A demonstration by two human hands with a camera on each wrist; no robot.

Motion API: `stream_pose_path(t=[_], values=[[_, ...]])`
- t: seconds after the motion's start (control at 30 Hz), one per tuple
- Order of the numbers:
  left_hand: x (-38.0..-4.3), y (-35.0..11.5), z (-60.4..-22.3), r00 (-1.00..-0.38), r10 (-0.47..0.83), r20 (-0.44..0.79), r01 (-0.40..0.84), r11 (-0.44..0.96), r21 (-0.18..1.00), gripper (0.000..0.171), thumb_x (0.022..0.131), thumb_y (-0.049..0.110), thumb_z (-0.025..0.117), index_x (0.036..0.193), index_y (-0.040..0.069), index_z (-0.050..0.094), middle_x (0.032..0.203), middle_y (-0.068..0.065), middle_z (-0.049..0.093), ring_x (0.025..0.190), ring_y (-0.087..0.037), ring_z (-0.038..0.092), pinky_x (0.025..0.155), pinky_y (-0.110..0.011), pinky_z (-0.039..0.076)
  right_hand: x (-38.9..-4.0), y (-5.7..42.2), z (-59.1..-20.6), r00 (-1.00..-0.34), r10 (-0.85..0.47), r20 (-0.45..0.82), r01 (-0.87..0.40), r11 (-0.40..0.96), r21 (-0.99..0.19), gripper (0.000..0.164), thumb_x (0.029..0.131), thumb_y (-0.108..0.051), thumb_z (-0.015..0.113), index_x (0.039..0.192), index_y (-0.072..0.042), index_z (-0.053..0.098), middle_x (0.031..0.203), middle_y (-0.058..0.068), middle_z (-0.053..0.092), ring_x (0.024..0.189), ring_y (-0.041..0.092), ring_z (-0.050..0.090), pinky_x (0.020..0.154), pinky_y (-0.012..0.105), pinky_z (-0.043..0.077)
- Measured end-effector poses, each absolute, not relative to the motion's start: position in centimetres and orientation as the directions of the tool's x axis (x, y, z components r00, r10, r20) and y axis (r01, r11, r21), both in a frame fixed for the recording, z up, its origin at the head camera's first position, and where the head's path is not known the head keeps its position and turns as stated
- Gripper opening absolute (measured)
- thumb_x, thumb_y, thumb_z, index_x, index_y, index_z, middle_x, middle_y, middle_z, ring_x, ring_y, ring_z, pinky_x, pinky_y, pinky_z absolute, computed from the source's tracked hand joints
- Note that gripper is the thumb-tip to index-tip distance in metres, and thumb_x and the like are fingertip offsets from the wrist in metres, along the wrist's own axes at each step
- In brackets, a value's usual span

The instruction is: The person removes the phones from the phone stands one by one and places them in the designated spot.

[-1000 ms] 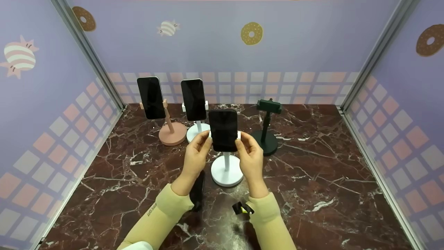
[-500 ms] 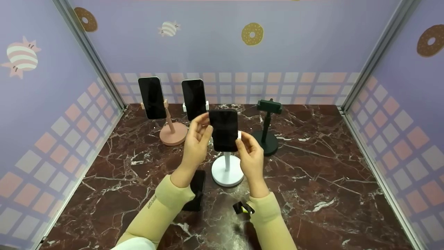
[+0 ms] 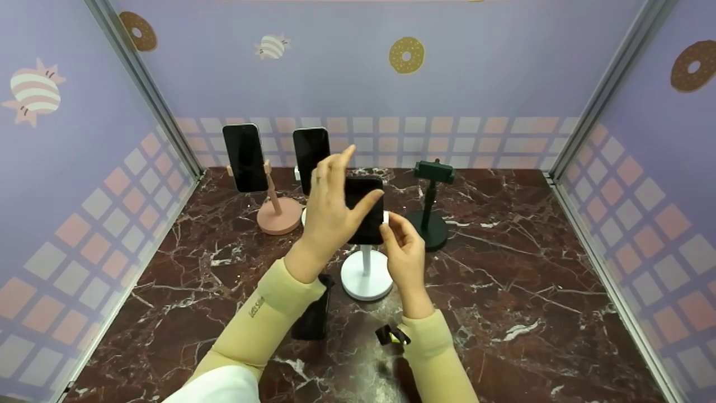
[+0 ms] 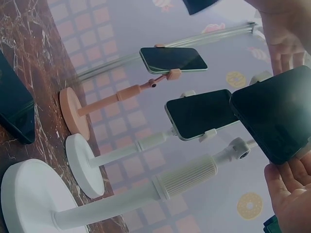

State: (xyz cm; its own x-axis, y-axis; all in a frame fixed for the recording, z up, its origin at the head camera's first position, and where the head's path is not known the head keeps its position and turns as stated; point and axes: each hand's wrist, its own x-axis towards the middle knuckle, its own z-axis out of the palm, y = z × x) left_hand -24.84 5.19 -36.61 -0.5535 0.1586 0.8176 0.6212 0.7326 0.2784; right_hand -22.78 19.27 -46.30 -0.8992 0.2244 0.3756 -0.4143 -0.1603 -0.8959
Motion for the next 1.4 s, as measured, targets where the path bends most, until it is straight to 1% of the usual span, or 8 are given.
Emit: stream_pose_path(t=[0.13, 0.3, 0.4, 0.63, 0.7, 0.9, 1.1, 1.4], values=[[-24.5, 6.1, -36.2, -0.571, 0.185, 0.800, 0.519, 0.836, 0.177, 0.077, 0.093, 0.063, 0.062, 0.149, 0.013, 0.046, 0.134, -0.017, 0.049, 0.118, -0.030, 0.049, 0.105, -0.039, 0.045, -22.8, 19.4, -46.4, -0.898, 0.225, 0.378, -0.413, -0.136, -0.901, 0.017, 0.101, -0.005, 0.062, 0.116, -0.005, 0.070, 0.093, -0.008, 0.070, 0.077, 0.003, 0.056, 0.070, 0.017, 0.048], [-24.0, 7.4, -35.7, -0.645, 0.186, 0.741, 0.377, 0.921, 0.096, 0.074, 0.093, 0.069, 0.055, 0.149, 0.020, 0.048, 0.134, -0.015, 0.048, 0.113, -0.027, 0.047, 0.091, -0.032, 0.049, -22.8, 19.4, -46.5, -0.896, 0.207, 0.394, -0.426, -0.147, -0.893, 0.019, 0.102, -0.008, 0.062, 0.118, -0.004, 0.070, 0.095, -0.007, 0.073, 0.083, 0.004, 0.065, 0.075, 0.018, 0.054], [-23.7, 8.0, -35.5, -0.685, 0.171, 0.708, 0.324, 0.942, 0.085, 0.070, 0.094, 0.067, 0.056, 0.147, 0.023, 0.049, 0.134, -0.013, 0.049, 0.113, -0.027, 0.047, 0.087, -0.032, 0.049, -22.9, 19.4, -46.6, -0.895, 0.197, 0.400, -0.434, -0.177, -0.883, 0.020, 0.102, -0.010, 0.063, 0.119, -0.003, 0.070, 0.096, -0.005, 0.073, 0.085, 0.006, 0.068, 0.077, 0.020, 0.057], [-23.5, 8.9, -35.4, -0.744, 0.148, 0.652, 0.262, 0.961, 0.081, 0.054, 0.097, 0.060, 0.058, 0.136, 0.023, 0.052, 0.132, -0.010, 0.053, 0.115, -0.026, 0.048, 0.087, -0.034, 0.049, -23.0, 19.3, -46.8, -0.888, 0.209, 0.409, -0.445, -0.165, -0.880, 0.018, 0.101, -0.007, 0.063, 0.117, -0.003, 0.071, 0.093, -0.004, 0.074, 0.078, 0.006, 0.066, 0.069, 0.021, 0.055], [-23.4, 9.0, -35.5, -0.735, 0.147, 0.662, 0.262, 0.962, 0.076, 0.049, 0.097, 0.057, 0.059, 0.132, 0.022, 0.054, 0.130, -0.010, 0.054, 0.114, -0.026, 0.049, 0.085, -0.033, 0.049, -22.9, 19.3, -46.7, -0.885, 0.210, 0.416, -0.451, -0.161, -0.878, 0.018, 0.101, -0.006, 0.063, 0.116, -0.003, 0.071, 0.094, -0.004, 0.074, 0.078, 0.006, 0.066, 0.068, 0.021, 0.054], [-23.4, 9.5, -36.0, -0.665, 0.154, 0.730, 0.269, 0.962, 0.042, 0.041, 0.094, 0.052, 0.066, 0.119, 0.020, 0.057, 0.120, -0.009, 0.055, 0.111, -0.027, 0.049, 0.083, -0.032, 0.048, -22.9, 19.2, -46.5, -0.881, 0.209, 0.424, -0.462, -0.192, -0.866, 0.018, 0.100, -0.001, 0.062, 0.114, -0.007, 0.072, 0.093, -0.005, 0.074, 0.076, 0.006, 0.064, 0.067, 0.020, 0.052], [-23.6, 9.5, -36.4, -0.662, 0.170, 0.730, 0.265, 0.964, 0.016, 0.048, 0.091, 0.055, 0.069, 0.119, 0.020, 0.052, 0.117, -0.009, 0.051, 0.109, -0.028, 0.047, 0.086, -0.033, 0.046, -22.9, 19.3, -46.6, -0.881, 0.223, 0.417, -0.456, -0.168, -0.874, 0.019, 0.099, 0.001, 0.061, 0.113, -0.006, 0.072, 0.091, -0.005, 0.073, 0.075, 0.006, 0.065, 0.067, 0.020, 0.053], [-24.2, 9.5, -37.2, -0.574, 0.178, 0.799, 0.285, 0.959, -0.008, 0.054, 0.083, 0.050, 0.080, 0.110, 0.016, 0.048, 0.111, -0.009, 0.044, 0.104, -0.027, 0.044, 0.085, -0.033, 0.043, -22.9, 19.3, -46.6, -0.886, 0.227, 0.403, -0.445, -0.175, -0.879, 0.020, 0.100, 0.000, 0.061, 0.117, -0.001, 0.071, 0.095, -0.004, 0.075, 0.079, 0.007, 0.066, 0.070, 0.021, 0.054]])
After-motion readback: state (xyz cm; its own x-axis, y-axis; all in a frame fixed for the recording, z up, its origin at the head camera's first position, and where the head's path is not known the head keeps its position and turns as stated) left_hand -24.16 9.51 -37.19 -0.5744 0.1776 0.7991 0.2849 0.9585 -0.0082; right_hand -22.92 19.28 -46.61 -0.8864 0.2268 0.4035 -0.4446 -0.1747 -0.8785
